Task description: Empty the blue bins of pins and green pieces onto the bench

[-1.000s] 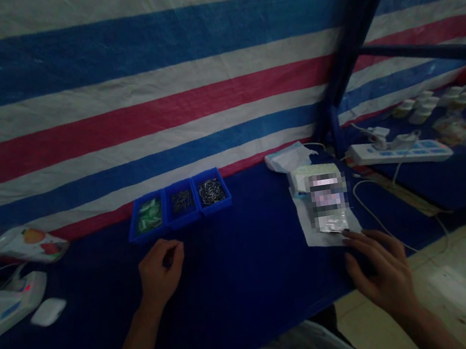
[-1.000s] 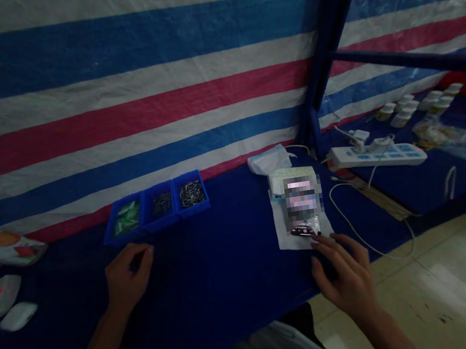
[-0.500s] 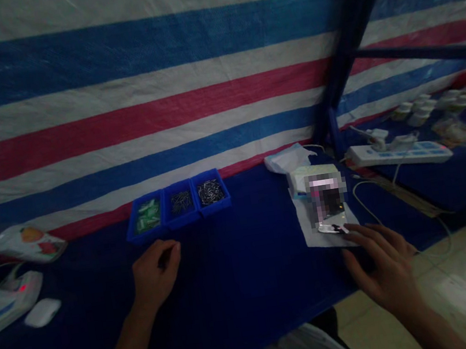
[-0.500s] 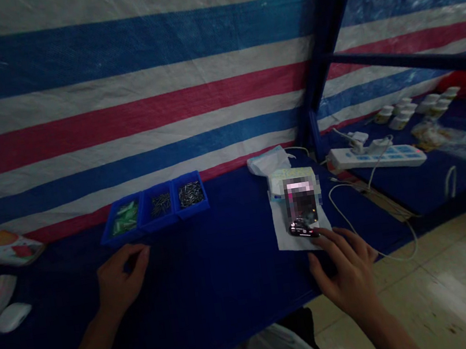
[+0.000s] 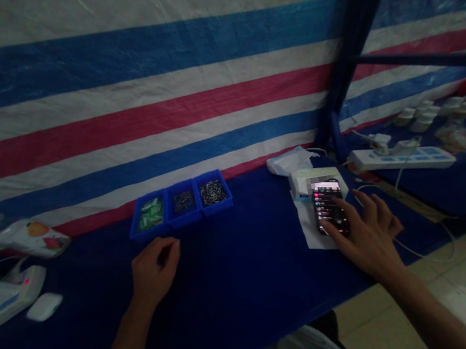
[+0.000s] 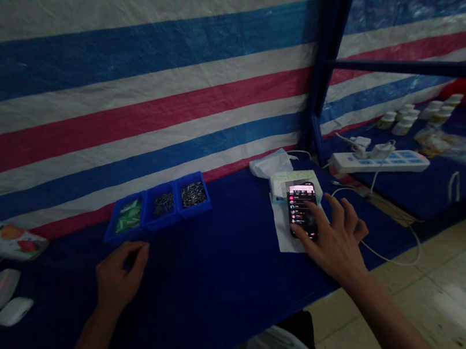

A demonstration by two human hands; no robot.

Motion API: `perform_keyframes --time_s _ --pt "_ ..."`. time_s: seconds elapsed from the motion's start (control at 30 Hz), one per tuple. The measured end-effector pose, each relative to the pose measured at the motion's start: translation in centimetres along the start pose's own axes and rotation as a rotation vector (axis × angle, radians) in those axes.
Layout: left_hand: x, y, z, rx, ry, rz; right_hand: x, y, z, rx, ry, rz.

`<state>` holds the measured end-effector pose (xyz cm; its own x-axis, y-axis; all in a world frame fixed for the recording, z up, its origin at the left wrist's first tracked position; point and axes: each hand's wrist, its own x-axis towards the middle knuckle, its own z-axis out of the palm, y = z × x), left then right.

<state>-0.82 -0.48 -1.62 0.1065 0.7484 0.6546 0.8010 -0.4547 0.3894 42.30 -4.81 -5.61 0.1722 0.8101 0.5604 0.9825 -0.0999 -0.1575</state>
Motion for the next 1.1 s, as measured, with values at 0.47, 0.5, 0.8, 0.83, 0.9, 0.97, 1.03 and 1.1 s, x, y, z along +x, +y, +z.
perform_keyframes --time_s 0.47,0.5,0.8,0.83,0.9,0.97,1.03,1.1 --pt "-0.1 -0.2 0.0 0.017 0.023 0.018 -2.4 3.6 -0.5 0.094 0.167 -0.295" --pt "0.0 -0.2 0.0 0.019 0.022 0.018 -2.4 3.6 -0.6 0.088 0.162 -0.318" --pt "-0.1 -0.3 0.0 0.036 0.027 0.002 -2.3 3.2 -0.5 0.071 0.172 -0.347" --pt "-0.1 -0.3 0.0 0.035 0.025 -0.003 -2.3 3.1 -0.6 0.083 0.179 -0.34" --pt "-0.1 -0.3 0.0 0.029 0.02 -0.023 -2.2 2.9 -0.8 0.109 0.194 -0.321" --pt "0.0 -0.2 0.0 0.02 0.013 -0.042 -2.2 2.7 -0.8 0.113 0.197 -0.298" --pt "0.1 -0.1 0.0 0.012 0.005 -0.054 -2.2 2.7 -0.6 0.09 0.178 -0.287" --pt "0.1 0.0 -0.1 0.012 -0.001 -0.057 -2.3 2.8 -0.3 0.052 0.134 -0.26"
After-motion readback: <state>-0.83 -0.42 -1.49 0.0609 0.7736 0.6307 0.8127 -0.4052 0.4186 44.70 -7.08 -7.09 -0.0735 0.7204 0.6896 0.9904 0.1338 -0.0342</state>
